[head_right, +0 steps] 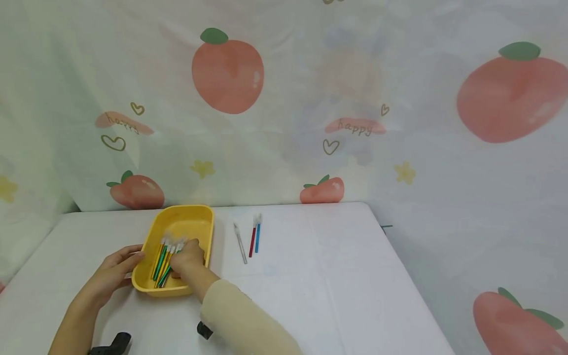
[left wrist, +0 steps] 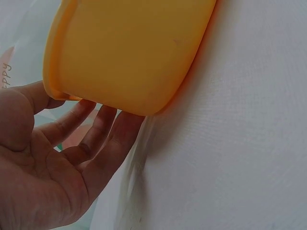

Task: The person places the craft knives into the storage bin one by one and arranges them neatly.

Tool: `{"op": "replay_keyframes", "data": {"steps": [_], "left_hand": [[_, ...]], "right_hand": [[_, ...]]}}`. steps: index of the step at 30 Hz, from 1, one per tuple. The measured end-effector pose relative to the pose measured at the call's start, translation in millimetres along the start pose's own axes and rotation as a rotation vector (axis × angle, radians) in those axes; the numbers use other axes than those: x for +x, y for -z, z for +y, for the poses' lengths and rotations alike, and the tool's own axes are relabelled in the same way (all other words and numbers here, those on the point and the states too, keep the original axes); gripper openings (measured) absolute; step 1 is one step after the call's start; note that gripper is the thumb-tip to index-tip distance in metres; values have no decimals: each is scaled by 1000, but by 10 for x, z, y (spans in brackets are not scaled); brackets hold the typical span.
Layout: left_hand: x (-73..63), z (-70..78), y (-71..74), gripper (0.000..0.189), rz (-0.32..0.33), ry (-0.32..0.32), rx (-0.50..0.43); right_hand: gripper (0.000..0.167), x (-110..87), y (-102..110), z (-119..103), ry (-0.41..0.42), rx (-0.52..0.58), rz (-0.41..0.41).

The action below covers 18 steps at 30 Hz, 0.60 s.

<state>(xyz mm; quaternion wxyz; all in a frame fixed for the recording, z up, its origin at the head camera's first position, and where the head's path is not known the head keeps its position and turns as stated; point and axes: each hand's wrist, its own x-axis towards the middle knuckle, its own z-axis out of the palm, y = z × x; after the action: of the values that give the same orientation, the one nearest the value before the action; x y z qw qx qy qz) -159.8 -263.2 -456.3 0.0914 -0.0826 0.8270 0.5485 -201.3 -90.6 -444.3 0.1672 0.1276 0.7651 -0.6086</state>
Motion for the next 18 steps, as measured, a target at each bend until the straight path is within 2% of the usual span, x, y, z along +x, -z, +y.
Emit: {"op": "replay_keyframes", "data": {"steps": [5, 10, 13, 18], "left_hand": [[2, -7, 8, 64, 3, -5, 0], [-6, -27, 21, 65, 9, 3, 1], [-3, -34, 13, 65, 6, 10, -2], [4, -25, -4, 66, 10, 1, -1]], "right_hand": [[40, -86, 51, -62, 23, 19, -52], [58, -162, 163, -131, 23, 88, -105], [66, -167, 311, -190, 27, 157, -153], [56, -95, 675, -295, 110, 330, -188]]}}
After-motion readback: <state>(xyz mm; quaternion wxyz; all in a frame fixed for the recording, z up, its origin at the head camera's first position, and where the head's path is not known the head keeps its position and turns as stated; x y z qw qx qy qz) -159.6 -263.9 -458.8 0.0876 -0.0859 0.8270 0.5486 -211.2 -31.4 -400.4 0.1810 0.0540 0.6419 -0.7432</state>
